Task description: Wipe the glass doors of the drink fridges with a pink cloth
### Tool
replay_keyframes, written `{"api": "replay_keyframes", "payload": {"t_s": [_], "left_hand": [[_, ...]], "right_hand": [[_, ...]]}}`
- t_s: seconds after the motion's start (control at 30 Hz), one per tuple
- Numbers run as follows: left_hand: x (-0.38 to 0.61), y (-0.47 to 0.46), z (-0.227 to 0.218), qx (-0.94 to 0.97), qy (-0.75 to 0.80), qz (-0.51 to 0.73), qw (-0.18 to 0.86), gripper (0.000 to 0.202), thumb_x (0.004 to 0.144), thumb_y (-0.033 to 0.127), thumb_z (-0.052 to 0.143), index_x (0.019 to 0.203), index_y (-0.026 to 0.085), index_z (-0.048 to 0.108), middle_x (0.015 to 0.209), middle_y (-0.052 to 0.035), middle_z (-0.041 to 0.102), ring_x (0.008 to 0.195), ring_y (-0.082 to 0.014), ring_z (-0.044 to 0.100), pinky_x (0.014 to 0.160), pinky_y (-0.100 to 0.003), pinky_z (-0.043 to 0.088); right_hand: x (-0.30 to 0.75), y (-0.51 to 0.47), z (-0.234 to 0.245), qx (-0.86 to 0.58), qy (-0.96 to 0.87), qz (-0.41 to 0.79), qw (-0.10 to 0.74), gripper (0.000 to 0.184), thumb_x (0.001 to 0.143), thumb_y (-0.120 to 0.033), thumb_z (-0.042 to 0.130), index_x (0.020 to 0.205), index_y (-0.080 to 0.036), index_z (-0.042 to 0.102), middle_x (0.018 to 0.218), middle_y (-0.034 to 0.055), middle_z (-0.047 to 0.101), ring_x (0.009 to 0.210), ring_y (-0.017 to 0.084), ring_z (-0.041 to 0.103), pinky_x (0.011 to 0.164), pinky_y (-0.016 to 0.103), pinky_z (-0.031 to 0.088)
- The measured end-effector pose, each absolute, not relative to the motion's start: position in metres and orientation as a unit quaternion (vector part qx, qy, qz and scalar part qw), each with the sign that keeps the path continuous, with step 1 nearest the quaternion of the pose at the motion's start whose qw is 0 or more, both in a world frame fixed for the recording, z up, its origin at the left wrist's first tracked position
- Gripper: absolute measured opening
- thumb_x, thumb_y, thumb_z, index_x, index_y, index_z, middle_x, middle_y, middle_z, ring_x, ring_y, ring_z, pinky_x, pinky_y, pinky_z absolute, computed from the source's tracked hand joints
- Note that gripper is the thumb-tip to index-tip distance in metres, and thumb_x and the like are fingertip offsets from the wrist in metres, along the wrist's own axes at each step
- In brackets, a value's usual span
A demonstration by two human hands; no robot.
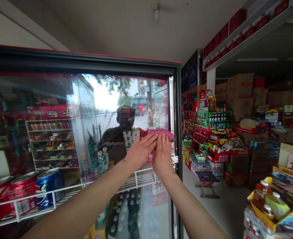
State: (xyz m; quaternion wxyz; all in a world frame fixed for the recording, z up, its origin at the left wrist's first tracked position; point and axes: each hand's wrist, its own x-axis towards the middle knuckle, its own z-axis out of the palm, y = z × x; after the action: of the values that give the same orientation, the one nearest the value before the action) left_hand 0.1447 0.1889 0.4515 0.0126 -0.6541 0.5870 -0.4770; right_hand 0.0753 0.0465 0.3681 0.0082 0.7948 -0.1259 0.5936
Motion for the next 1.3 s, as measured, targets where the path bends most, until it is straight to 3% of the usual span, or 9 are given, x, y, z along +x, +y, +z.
{"api": "replay_keyframes", "payload": {"t_s": [0.17,0.3,0.43,0.63,0.83,0.93,1.1,1.2,1.3], "left_hand": [[0.152,0.181,0.500,-0.634,0.587,-0.504,-0.009,0.055,0.111,0.018,0.046,0.164,0.029,0.055,0.176,-0.0053,0.051,0.164,-0.0258,0.045,0.139,-0.066,0.027],[0.152,0.174,0.534,-0.626,0.584,-0.516,-0.024,0.054,0.111,0.017,0.044,0.162,0.027,0.058,0.174,-0.0060,0.054,0.163,-0.0251,0.045,0.143,-0.068,0.012],[0.155,0.174,0.541,-0.628,0.581,-0.517,-0.035,0.054,0.110,0.016,0.043,0.162,0.025,0.059,0.175,-0.0068,0.053,0.165,-0.0253,0.044,0.143,-0.067,0.015],[0.166,0.191,0.538,-0.624,0.590,-0.511,-0.032,0.060,0.110,0.016,0.039,0.169,0.021,0.050,0.179,-0.0068,0.045,0.169,-0.0225,0.039,0.144,-0.061,0.021],[0.179,0.228,0.553,-0.617,0.587,-0.523,-0.043,0.055,0.109,0.014,0.041,0.161,0.016,0.059,0.172,-0.0108,0.055,0.165,-0.0253,0.046,0.144,-0.064,0.012],[0.190,0.250,0.554,-0.616,0.578,-0.533,-0.055,0.052,0.106,0.013,0.046,0.154,0.016,0.066,0.167,-0.0126,0.061,0.162,-0.0273,0.051,0.144,-0.064,0.015],[0.202,0.271,0.552,-0.617,0.557,-0.549,-0.089,0.050,0.103,0.011,0.049,0.149,0.014,0.069,0.162,-0.0167,0.065,0.157,-0.0302,0.056,0.141,-0.065,0.024],[0.196,0.269,0.554,-0.620,0.549,-0.550,-0.107,0.049,0.104,0.012,0.048,0.148,0.011,0.069,0.163,-0.0167,0.064,0.157,-0.0299,0.057,0.139,-0.060,0.032],[0.183,0.264,0.551,-0.621,0.549,-0.547,-0.114,0.048,0.105,0.017,0.049,0.148,0.011,0.069,0.164,-0.0149,0.064,0.160,-0.0292,0.054,0.141,-0.056,0.030]], "right_hand": [[0.079,0.038,0.429,0.790,-0.137,0.596,0.048,0.077,0.104,-0.015,0.045,0.177,-0.003,0.025,0.183,0.0288,0.032,0.175,0.039,0.021,0.137,0.068,0.032],[0.077,0.034,0.478,0.789,-0.129,0.597,0.064,0.082,0.094,-0.017,0.055,0.171,0.005,0.035,0.173,0.0329,0.047,0.167,0.044,0.038,0.136,0.068,0.035],[0.082,0.033,0.498,0.775,-0.114,0.622,0.029,0.071,0.100,-0.019,0.047,0.166,0.005,0.045,0.169,0.0336,0.052,0.165,0.042,0.042,0.134,0.069,0.039],[0.105,0.051,0.494,0.744,-0.153,0.650,0.011,0.067,0.106,-0.014,0.037,0.169,0.008,0.038,0.178,0.0368,0.034,0.174,0.043,0.020,0.135,0.074,0.032],[0.121,0.081,0.516,0.760,-0.102,0.640,0.038,0.064,0.104,-0.010,0.039,0.166,0.008,0.041,0.178,0.0366,0.035,0.176,0.042,0.012,0.137,0.072,0.028],[0.128,0.098,0.529,0.768,-0.073,0.635,0.036,0.064,0.104,-0.010,0.040,0.166,0.006,0.041,0.179,0.0334,0.034,0.177,0.038,0.011,0.139,0.070,0.025],[0.135,0.114,0.543,0.778,-0.004,0.627,0.044,0.051,0.107,-0.017,0.042,0.154,-0.006,0.057,0.179,0.0245,0.040,0.177,0.032,0.013,0.143,0.062,0.021],[0.137,0.110,0.545,0.778,-0.008,0.626,0.043,0.061,0.107,-0.017,0.039,0.167,-0.005,0.042,0.184,0.0239,0.032,0.178,0.029,0.007,0.144,0.061,0.020],[0.136,0.095,0.546,0.770,-0.056,0.634,0.048,0.074,0.106,-0.016,0.036,0.177,-0.003,0.020,0.188,0.0246,0.018,0.178,0.030,0.002,0.143,0.065,0.017]]}}
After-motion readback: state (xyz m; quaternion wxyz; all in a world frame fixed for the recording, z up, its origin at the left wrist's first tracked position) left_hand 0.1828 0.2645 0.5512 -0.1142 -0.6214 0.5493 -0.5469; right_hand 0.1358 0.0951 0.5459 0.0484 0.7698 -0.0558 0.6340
